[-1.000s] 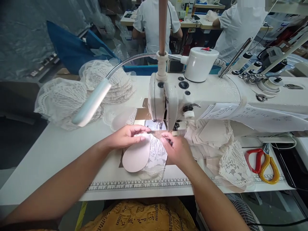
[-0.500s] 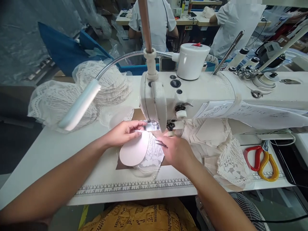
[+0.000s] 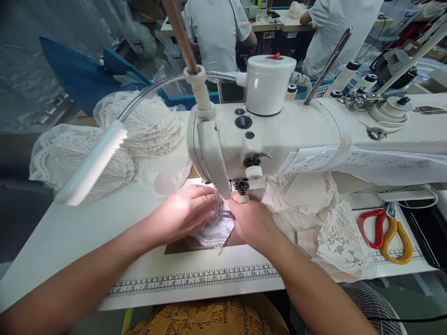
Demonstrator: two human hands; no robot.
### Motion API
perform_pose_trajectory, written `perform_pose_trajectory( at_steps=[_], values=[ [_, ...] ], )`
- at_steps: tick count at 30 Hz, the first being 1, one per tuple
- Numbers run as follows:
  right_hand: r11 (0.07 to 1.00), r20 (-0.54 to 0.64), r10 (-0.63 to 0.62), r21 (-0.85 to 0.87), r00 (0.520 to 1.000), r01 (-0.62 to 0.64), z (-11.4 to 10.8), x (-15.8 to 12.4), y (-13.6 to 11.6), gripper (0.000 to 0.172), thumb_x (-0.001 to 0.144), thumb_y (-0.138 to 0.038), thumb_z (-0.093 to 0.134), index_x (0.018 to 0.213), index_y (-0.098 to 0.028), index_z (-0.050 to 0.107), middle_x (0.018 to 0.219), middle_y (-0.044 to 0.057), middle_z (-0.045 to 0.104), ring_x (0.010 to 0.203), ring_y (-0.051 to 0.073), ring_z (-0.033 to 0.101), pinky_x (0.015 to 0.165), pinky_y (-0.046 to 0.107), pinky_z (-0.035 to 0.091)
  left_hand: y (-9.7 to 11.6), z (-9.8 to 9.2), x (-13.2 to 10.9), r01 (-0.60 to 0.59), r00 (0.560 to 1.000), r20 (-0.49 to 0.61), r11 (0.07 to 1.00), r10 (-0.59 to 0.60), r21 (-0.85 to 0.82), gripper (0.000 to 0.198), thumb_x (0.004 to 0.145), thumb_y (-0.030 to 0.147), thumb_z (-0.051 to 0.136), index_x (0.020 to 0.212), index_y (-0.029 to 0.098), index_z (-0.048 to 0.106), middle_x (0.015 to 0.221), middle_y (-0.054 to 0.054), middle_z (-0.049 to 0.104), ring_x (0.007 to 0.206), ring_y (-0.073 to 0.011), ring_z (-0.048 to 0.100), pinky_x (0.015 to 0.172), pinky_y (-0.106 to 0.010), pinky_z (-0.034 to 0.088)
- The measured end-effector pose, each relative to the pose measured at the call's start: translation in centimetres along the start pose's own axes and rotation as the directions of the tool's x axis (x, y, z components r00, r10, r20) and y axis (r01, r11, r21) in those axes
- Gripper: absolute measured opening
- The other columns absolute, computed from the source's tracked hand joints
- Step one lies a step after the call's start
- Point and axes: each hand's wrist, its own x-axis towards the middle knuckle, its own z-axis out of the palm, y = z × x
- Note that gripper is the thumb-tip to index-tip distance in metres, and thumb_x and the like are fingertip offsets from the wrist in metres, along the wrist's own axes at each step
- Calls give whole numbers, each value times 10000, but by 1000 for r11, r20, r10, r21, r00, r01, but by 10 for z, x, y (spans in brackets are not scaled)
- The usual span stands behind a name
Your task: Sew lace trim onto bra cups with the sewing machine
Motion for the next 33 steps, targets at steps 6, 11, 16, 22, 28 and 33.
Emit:
perform_pose_trajectory(
  at_steps=[6, 11, 16, 22, 28, 33],
  values=[
    [979, 36, 69, -195, 997, -60, 1, 2, -8, 473, 839, -140, 425, 1264, -282, 576, 1025, 35, 659, 692, 161, 599, 505, 286, 307, -3, 16, 0, -35, 998, 64, 994, 29, 101, 333, 917, 203, 474, 1182, 60, 618, 1229, -176, 610, 1034, -277, 582, 907, -438, 528],
    [968, 51, 66, -246, 996, -51, 7, 3, -7, 546, 791, -99, 449, 1304, -261, 544, 1038, 54, 672, 646, 160, 598, 480, 291, 300, -11, 13, 5, -109, 992, 70, 990, 103, 90, 337, 928, 162, 447, 1211, 76, 608, 1270, -181, 589, 1139, -272, 560, 988, -443, 491],
    [973, 39, 66, -223, 997, -55, 9, 1, -6, 561, 770, -84, 453, 1305, -234, 539, 1021, 61, 681, 668, 160, 606, 481, 285, 319, -21, 14, 11, -183, 981, 80, 979, 177, 84, 339, 933, 153, 436, 1218, 84, 606, 1265, -183, 595, 1121, -266, 582, 974, -446, 498],
    [974, 29, 73, -216, 997, -65, 8, 1, -7, 569, 750, -78, 461, 1294, -226, 537, 932, 49, 682, 653, 160, 595, 477, 284, 302, -35, 11, 17, -266, 962, 86, 961, 259, 82, 343, 910, 156, 453, 1206, 102, 618, 1213, -159, 627, 1094, -270, 595, 946, -440, 511],
    [979, -24, -26, -204, 999, 20, 12, -2, -3, 538, 705, -52, 473, 1204, -219, 590, 883, 34, 659, 621, 139, 552, 470, 287, 266, -33, 12, 12, -246, 968, 74, 966, 241, 81, 331, 921, 135, 441, 1194, 116, 626, 1252, -163, 607, 1122, -267, 574, 956, -434, 496],
    [982, -68, -51, -187, 996, 38, 12, -3, -2, 502, 691, -51, 483, 1141, -222, 624, 923, 29, 649, 669, 144, 569, 491, 292, 286, -26, 18, 8, -232, 971, 68, 972, 228, 43, 302, 952, 207, 459, 1197, 146, 624, 1252, -144, 611, 1113, -260, 568, 952, -436, 482]
  ],
)
